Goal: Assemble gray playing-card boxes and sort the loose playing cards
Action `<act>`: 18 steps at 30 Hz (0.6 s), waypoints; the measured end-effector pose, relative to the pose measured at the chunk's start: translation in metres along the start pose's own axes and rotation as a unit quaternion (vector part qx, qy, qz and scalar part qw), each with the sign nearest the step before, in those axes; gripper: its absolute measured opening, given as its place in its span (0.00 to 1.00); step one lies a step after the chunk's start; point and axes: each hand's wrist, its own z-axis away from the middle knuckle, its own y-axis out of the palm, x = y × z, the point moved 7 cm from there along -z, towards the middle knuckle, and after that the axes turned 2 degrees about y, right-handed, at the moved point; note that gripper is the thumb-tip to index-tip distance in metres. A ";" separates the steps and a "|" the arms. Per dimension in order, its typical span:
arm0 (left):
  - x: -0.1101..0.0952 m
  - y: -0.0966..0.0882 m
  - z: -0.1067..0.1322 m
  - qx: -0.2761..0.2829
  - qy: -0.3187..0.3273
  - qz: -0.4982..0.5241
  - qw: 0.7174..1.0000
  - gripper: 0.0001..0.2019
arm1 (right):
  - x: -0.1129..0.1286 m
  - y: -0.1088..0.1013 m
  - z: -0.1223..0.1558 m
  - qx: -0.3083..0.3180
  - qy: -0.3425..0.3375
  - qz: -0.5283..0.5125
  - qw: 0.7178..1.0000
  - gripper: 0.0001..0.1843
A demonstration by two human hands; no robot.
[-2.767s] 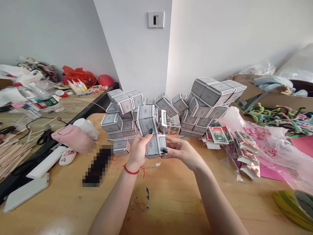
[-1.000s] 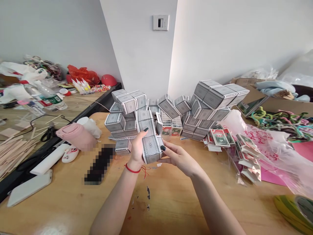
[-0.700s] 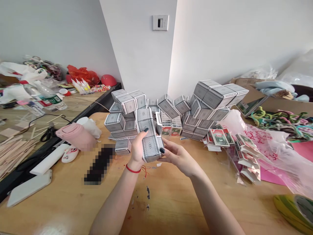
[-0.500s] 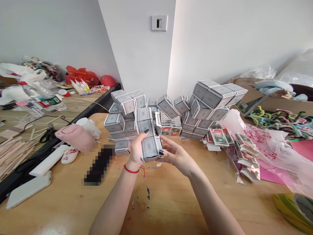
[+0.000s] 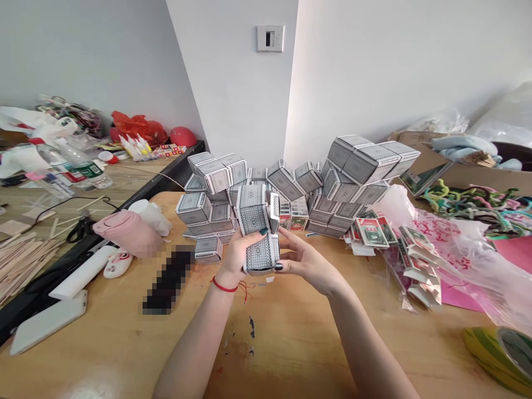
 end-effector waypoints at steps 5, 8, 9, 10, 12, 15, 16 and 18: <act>0.002 0.005 0.001 0.018 -0.017 -0.069 0.997 0.14 | 0.012 -0.019 0.005 -0.040 -0.054 0.059 0.996 0.50; 0.003 0.013 0.001 0.060 -0.016 -0.099 0.993 0.16 | 0.015 -0.030 0.007 -0.075 -0.079 0.082 0.991 0.49; 0.004 0.015 0.001 0.076 -0.015 -0.109 0.991 0.17 | 0.017 -0.032 0.007 -0.083 -0.090 0.084 0.989 0.49; 0.005 0.018 0.001 0.092 -0.016 -0.119 0.989 0.17 | 0.019 -0.034 0.008 -0.095 -0.103 0.084 0.986 0.47; 0.008 0.020 0.001 0.117 -0.024 -0.138 0.983 0.16 | 0.025 -0.037 0.009 -0.126 -0.129 0.087 0.980 0.44; 0.013 0.021 0.001 0.136 -0.039 -0.160 0.977 0.14 | 0.033 -0.038 0.011 -0.162 -0.157 0.116 0.967 0.36; 0.013 0.020 0.001 0.137 -0.042 -0.164 0.976 0.14 | 0.036 -0.037 0.011 -0.169 -0.165 0.129 0.963 0.34; 0.013 0.019 0.000 0.130 -0.039 -0.162 0.977 0.14 | 0.039 -0.037 0.012 -0.183 -0.180 0.150 0.955 0.31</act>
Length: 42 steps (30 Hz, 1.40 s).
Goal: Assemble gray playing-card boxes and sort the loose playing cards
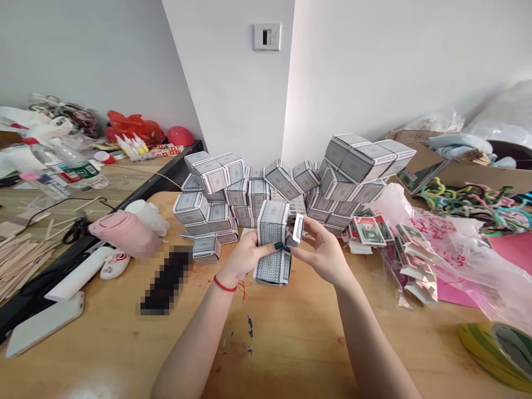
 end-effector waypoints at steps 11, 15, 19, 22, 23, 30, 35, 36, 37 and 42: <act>0.000 -0.007 -0.003 -0.027 0.005 0.049 0.998 0.15 | 0.003 -0.001 0.000 0.028 0.017 -0.053 0.998 0.27; 0.001 -0.007 -0.002 -0.014 -0.004 0.089 0.996 0.17 | 0.004 -0.002 0.001 0.028 0.014 -0.069 0.997 0.26; 0.002 -0.003 0.000 0.006 -0.021 0.124 0.992 0.18 | 0.002 -0.004 0.001 0.021 0.005 -0.086 0.996 0.25; 0.003 0.000 0.000 0.013 -0.030 0.146 0.989 0.18 | 0.000 -0.004 0.001 0.024 0.003 -0.092 0.995 0.24; 0.004 0.000 0.000 0.013 -0.031 0.150 0.988 0.18 | 0.001 -0.004 0.001 0.024 0.003 -0.092 0.995 0.24; -0.001 0.001 0.001 0.021 -0.011 0.085 0.996 0.18 | 0.001 -0.003 0.000 0.026 0.014 -0.061 0.998 0.27; -0.007 0.001 0.003 0.005 -0.008 0.055 0.998 0.17 | -0.007 -0.001 -0.002 0.018 0.029 -0.046 0.998 0.30; -0.009 0.000 0.003 -0.008 -0.002 0.049 0.999 0.18 | -0.009 0.000 -0.002 0.017 0.033 -0.040 0.999 0.31; -0.010 -0.002 0.003 -0.027 0.009 0.041 0.999 0.18 | -0.011 0.002 -0.001 0.015 0.038 -0.031 0.999 0.31; -0.018 -0.017 0.004 -0.145 0.053 -0.026 0.988 0.13 | -0.016 0.007 -0.001 0.001 0.056 -0.006 0.998 0.30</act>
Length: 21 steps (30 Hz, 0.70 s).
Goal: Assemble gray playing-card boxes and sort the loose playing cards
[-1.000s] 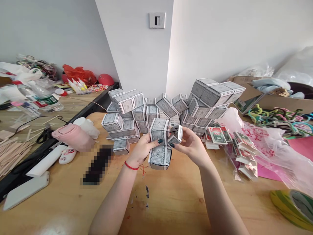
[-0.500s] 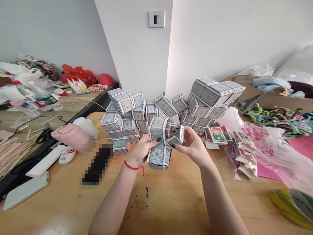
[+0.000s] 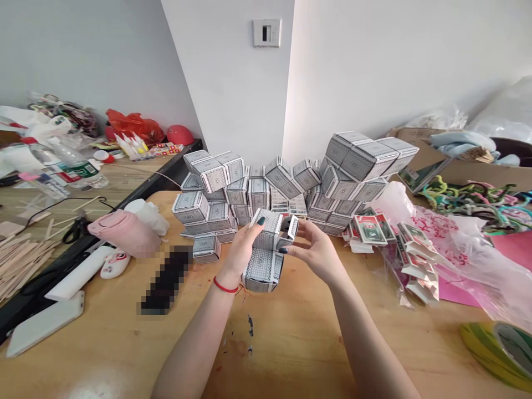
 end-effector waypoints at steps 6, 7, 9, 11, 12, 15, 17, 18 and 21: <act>-0.002 -0.004 0.001 -0.040 -0.010 -0.024 0.999 0.10 | 0.005 0.004 0.001 0.036 -0.003 -0.084 0.996 0.28; -0.002 -0.004 0.002 -0.038 -0.009 -0.025 0.999 0.10 | 0.004 0.005 0.001 0.041 0.005 -0.097 0.994 0.27; -0.004 -0.003 0.002 -0.034 -0.001 -0.032 0.999 0.10 | 0.002 0.005 0.002 0.042 0.021 -0.113 0.992 0.26; -0.005 -0.002 0.001 -0.028 0.006 -0.042 0.999 0.10 | 0.000 0.005 0.001 0.036 0.028 -0.116 0.992 0.26; -0.005 -0.002 0.001 -0.026 0.009 -0.047 0.999 0.10 | 0.000 0.006 0.001 0.032 0.029 -0.114 0.992 0.25; -0.005 0.000 0.002 -0.019 0.004 -0.052 0.998 0.10 | -0.001 0.006 0.001 0.024 0.033 -0.108 0.993 0.25; -0.003 0.001 0.003 -0.012 -0.009 -0.043 0.999 0.09 | -0.001 0.006 0.001 0.019 0.039 -0.106 0.993 0.24; -0.002 0.002 0.003 -0.006 -0.017 -0.036 0.999 0.09 | -0.001 0.006 0.001 0.017 0.043 -0.105 0.993 0.24; 0.002 0.005 0.004 0.010 -0.038 -0.010 0.999 0.07 | -0.001 0.005 0.002 0.011 0.047 -0.101 0.994 0.23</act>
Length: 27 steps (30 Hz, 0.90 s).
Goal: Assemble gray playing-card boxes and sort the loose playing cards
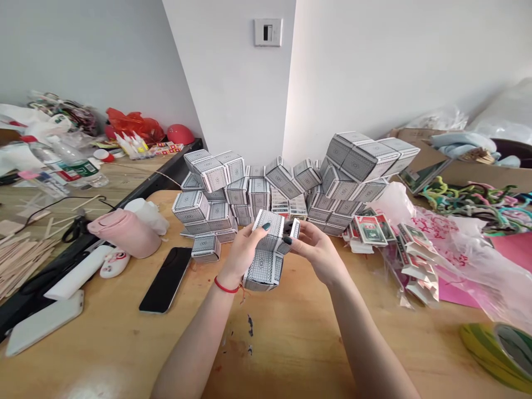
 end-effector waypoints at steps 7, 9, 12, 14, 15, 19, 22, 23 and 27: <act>0.006 0.003 -0.002 0.015 -0.009 0.014 1.000 0.09 | 0.000 -0.002 0.000 -0.012 -0.009 0.033 0.999 0.23; 0.005 0.002 -0.002 0.011 -0.003 0.001 1.000 0.10 | 0.000 -0.002 0.000 -0.014 -0.009 0.037 0.999 0.23; 0.004 0.000 -0.001 -0.004 0.004 -0.031 1.000 0.11 | -0.001 -0.002 0.000 -0.012 -0.006 0.033 0.999 0.23; 0.003 -0.001 0.000 -0.010 0.002 -0.048 0.999 0.11 | -0.002 -0.003 0.000 -0.009 -0.004 0.028 1.000 0.22; 0.004 -0.001 0.000 -0.011 -0.001 -0.054 0.998 0.11 | -0.002 -0.003 0.000 -0.010 -0.005 0.027 1.000 0.22; 0.006 -0.001 -0.001 -0.008 -0.005 -0.067 0.998 0.10 | -0.002 -0.002 0.000 -0.008 -0.012 0.031 0.999 0.22; 0.005 0.001 -0.002 0.006 0.007 -0.072 0.997 0.11 | -0.001 0.001 0.000 0.005 -0.016 0.032 0.999 0.24; 0.004 0.002 -0.003 0.012 0.013 -0.069 0.997 0.11 | -0.001 0.002 -0.001 0.008 -0.017 0.030 0.999 0.25; -0.001 0.000 -0.004 0.015 0.041 -0.063 0.997 0.13 | -0.002 0.005 -0.001 0.026 -0.003 -0.023 0.999 0.27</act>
